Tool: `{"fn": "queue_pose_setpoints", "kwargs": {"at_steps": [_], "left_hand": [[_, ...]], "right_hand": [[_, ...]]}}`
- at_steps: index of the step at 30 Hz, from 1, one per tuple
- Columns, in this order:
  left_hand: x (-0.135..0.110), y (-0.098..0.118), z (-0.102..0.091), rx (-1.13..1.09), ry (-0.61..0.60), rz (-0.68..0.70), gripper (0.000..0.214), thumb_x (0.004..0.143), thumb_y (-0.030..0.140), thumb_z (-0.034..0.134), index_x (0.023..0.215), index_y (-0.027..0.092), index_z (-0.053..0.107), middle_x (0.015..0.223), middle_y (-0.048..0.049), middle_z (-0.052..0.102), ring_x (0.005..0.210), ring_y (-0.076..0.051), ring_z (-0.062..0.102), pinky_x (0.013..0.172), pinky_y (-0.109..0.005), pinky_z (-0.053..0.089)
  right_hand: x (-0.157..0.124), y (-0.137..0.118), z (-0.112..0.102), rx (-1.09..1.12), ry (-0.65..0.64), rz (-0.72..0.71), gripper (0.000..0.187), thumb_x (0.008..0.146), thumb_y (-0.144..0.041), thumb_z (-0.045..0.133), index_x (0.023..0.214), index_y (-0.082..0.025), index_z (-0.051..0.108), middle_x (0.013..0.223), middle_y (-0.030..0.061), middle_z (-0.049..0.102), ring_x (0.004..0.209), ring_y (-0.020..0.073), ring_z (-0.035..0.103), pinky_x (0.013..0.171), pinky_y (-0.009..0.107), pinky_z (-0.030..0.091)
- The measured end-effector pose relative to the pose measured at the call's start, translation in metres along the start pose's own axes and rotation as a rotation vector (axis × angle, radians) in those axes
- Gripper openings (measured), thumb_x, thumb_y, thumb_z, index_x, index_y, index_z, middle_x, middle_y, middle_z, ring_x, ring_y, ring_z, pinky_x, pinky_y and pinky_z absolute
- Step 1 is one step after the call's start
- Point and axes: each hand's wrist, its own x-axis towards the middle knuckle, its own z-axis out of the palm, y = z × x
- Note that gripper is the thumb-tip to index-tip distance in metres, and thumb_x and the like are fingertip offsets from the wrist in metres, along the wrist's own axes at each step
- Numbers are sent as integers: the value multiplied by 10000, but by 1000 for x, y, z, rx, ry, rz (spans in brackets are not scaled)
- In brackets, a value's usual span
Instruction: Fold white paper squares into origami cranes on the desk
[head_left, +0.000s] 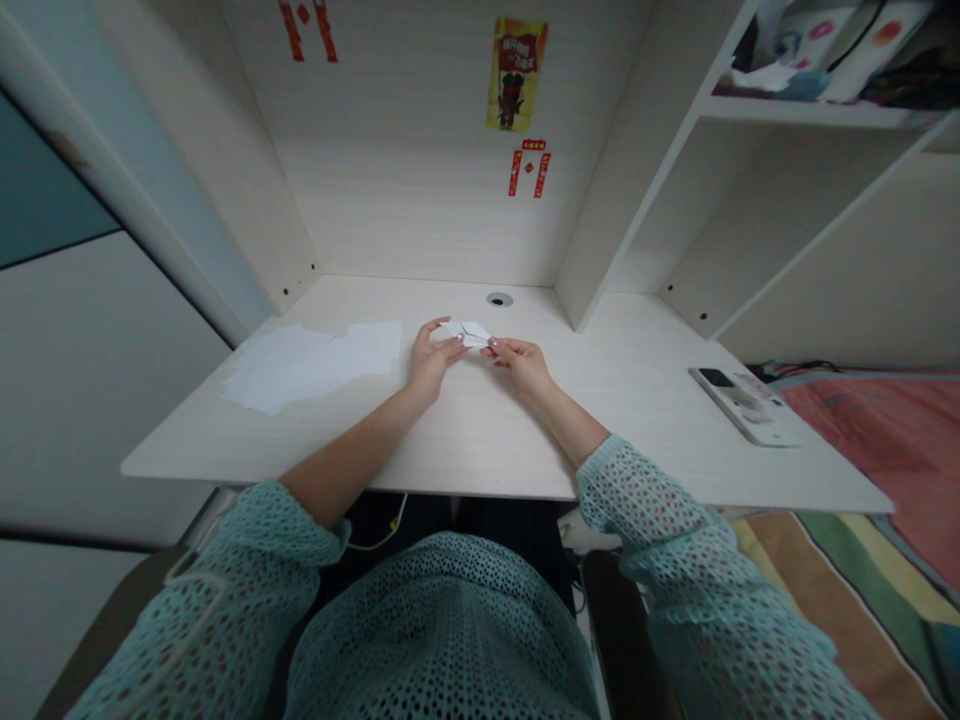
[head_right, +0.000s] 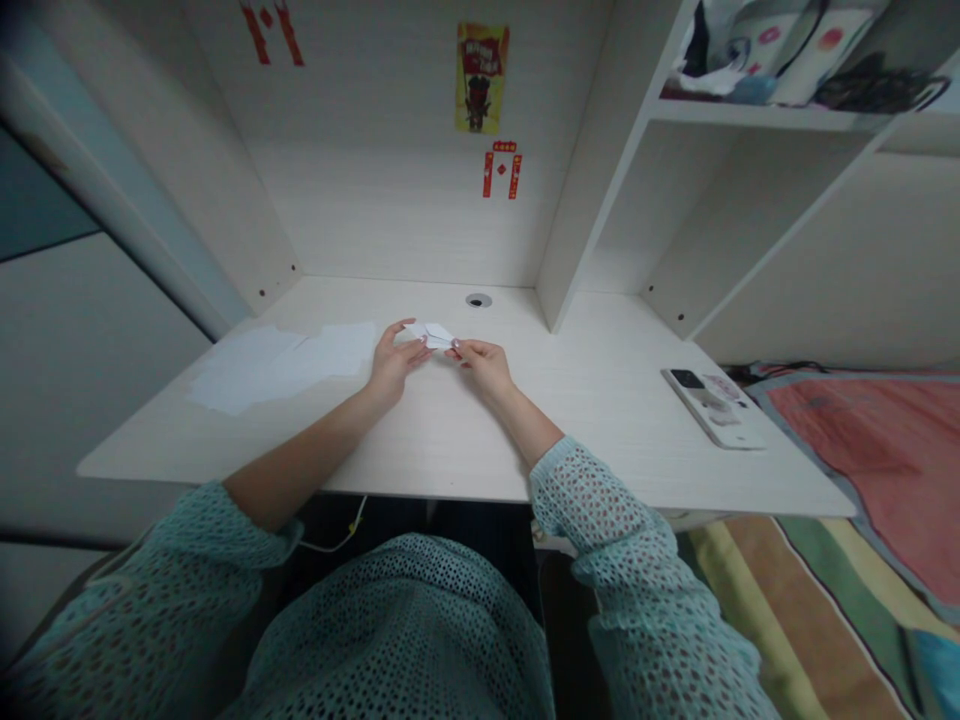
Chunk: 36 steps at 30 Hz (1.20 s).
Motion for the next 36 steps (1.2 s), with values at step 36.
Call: {"fn": "queue_pose_setpoints", "kwargs": {"at_steps": [36], "left_hand": [[2, -5, -5, 297, -223, 154, 443, 675, 288, 713, 1085, 133, 647, 941, -106, 703, 881, -187, 650, 893, -333, 461]], "right_hand": [[-9, -11, -10, -592, 11, -510, 339, 801, -397, 602, 1129, -317, 638, 944, 34, 705, 819, 200, 574, 826, 364, 433]]}}
